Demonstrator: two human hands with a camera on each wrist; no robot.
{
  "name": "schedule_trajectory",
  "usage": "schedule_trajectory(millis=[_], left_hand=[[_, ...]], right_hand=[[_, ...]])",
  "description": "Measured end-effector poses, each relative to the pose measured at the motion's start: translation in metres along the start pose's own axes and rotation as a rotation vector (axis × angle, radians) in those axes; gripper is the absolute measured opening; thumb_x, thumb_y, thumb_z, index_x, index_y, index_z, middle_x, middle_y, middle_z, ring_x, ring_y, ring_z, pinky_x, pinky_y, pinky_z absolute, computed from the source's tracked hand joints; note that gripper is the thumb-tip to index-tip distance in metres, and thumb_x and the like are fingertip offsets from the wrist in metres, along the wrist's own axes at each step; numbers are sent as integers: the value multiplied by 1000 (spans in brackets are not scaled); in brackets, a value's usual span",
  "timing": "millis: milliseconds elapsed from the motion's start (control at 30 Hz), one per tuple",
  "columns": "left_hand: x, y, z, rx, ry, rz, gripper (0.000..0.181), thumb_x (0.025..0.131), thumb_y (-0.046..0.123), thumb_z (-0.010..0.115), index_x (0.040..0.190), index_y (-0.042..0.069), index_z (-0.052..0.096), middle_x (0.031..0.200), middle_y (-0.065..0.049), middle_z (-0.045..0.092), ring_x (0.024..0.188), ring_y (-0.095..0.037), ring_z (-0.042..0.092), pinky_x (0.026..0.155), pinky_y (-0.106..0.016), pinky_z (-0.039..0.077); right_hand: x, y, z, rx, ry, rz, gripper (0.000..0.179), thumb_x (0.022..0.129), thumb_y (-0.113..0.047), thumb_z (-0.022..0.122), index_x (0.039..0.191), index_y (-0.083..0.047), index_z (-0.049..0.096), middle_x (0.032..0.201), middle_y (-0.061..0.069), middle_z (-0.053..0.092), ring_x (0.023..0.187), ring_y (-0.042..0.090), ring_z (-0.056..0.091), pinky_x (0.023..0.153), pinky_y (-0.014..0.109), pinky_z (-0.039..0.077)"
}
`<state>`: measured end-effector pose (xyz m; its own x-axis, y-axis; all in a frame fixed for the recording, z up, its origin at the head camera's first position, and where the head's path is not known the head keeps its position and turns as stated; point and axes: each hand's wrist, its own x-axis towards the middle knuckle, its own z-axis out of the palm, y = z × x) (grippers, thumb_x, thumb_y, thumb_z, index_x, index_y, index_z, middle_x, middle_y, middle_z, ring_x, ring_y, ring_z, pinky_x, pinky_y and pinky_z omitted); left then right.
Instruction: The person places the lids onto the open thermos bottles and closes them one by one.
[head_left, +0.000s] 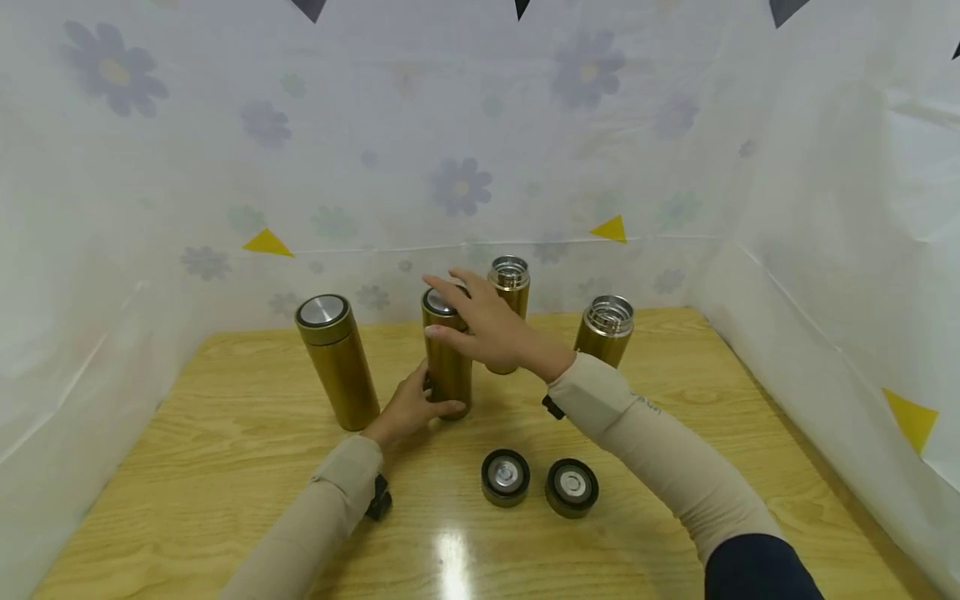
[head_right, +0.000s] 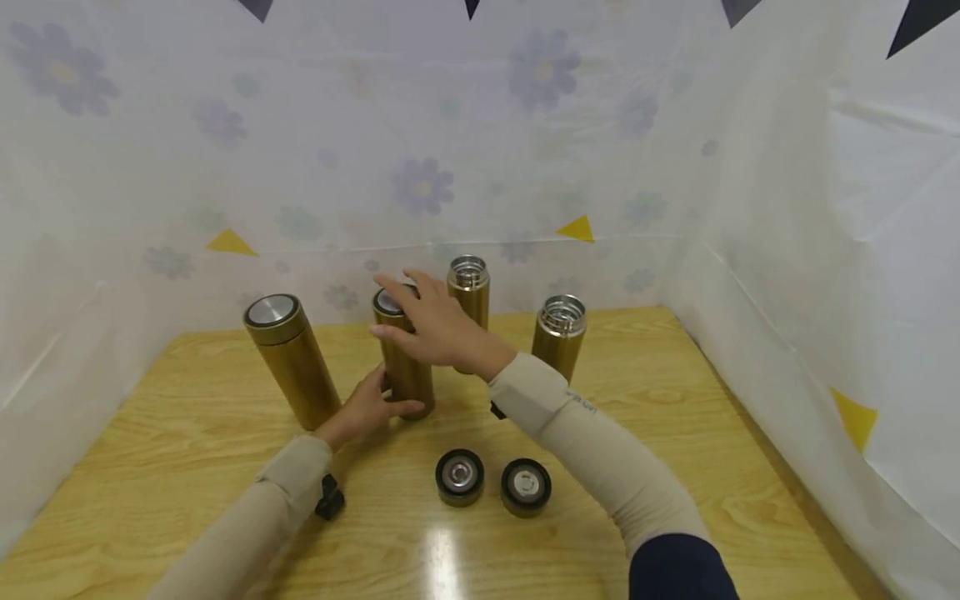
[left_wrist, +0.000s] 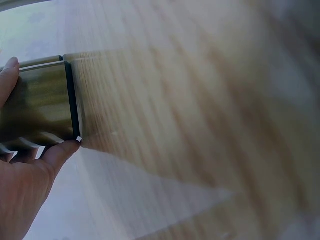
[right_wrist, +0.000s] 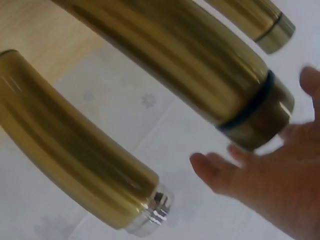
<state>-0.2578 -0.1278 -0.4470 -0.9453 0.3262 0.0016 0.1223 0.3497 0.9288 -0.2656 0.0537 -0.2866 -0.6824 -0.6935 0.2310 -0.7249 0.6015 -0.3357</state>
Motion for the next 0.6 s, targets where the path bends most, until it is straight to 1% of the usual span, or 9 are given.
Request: schedule_trajectory(millis=[67, 100, 200, 233, 300, 333, 433, 533, 600], left_hand=[[0, 0, 0, 0, -2, -2, 90, 82, 22, 78, 152, 21, 21, 146, -13, 40, 134, -33, 40, 109, -53, 35], [0, 1, 0, 0, -4, -4, 90, 82, 22, 78, 152, 21, 21, 146, -13, 40, 134, -34, 39, 109, -53, 35], [-1, 1, 1, -5, -4, -17, 91, 82, 23, 78, 153, 21, 20, 148, -13, 37, 136, -34, 37, 109, -53, 34], [-1, 1, 1, -5, -2, -22, 91, 82, 23, 78, 153, 21, 19, 149, -13, 37, 136, -34, 37, 109, -53, 34], [-1, 1, 2, -7, 1, -27, 92, 82, 23, 78, 153, 21, 19, 149, -13, 36, 136, -34, 36, 109, -53, 35], [-2, 2, 2, -8, 1, -28, 92, 82, 23, 78, 153, 20, 19, 149, -13, 36, 137, -34, 36, 109, -53, 35], [-3, 2, 2, -14, -1, -27, 92, 82, 24, 77, 153, 19, 19, 149, -15, 36, 137, -35, 35, 109, -54, 34], [-2, 2, 2, -13, 0, -27, 91, 82, 24, 78, 153, 18, 20, 149, -15, 37, 137, -35, 36, 109, -54, 34], [-2, 2, 2, -8, 0, -20, 91, 82, 24, 78, 153, 18, 20, 148, -15, 37, 136, -36, 36, 109, -55, 34]], right_hand=[[3, 1, -9, 11, -118, -48, 63, 100, -37, 50, 154, -20, 22, 158, 19, 8, 144, 39, 12, 114, 60, 18], [5, 1, -14, 8, -170, -75, 62, 100, -33, 50, 154, -19, 23, 158, 20, 6, 144, 40, 10, 114, 60, 17], [9, 1, -28, 4, -288, -140, 57, 100, -12, 51, 152, -18, 29, 158, 21, 10, 145, 37, 13, 114, 56, 22], [11, 1, -31, 1, -316, -152, 58, 99, -5, 49, 152, -18, 30, 157, 21, 12, 144, 36, 15, 114, 53, 26], [12, 1, -36, -4, -354, -149, 62, 97, 5, 46, 152, -20, 30, 157, 19, 14, 143, 34, 20, 110, 48, 34], [13, 1, -37, -5, -363, -145, 64, 97, 8, 44, 152, -20, 30, 157, 18, 15, 142, 33, 24, 108, 46, 38], [13, -1, -37, -44, -358, -136, 63, 97, 6, 47, 152, -21, 31, 155, 19, 19, 136, 34, 35, 101, 42, 45], [13, -1, -33, -100, -312, -135, 61, 97, 2, 51, 151, -20, 33, 152, 21, 26, 126, 35, 46, 95, 41, 49], [12, -1, -30, -132, -276, -134, 60, 96, 0, 53, 150, -20, 35, 149, 21, 31, 121, 35, 50, 92, 40, 50]])
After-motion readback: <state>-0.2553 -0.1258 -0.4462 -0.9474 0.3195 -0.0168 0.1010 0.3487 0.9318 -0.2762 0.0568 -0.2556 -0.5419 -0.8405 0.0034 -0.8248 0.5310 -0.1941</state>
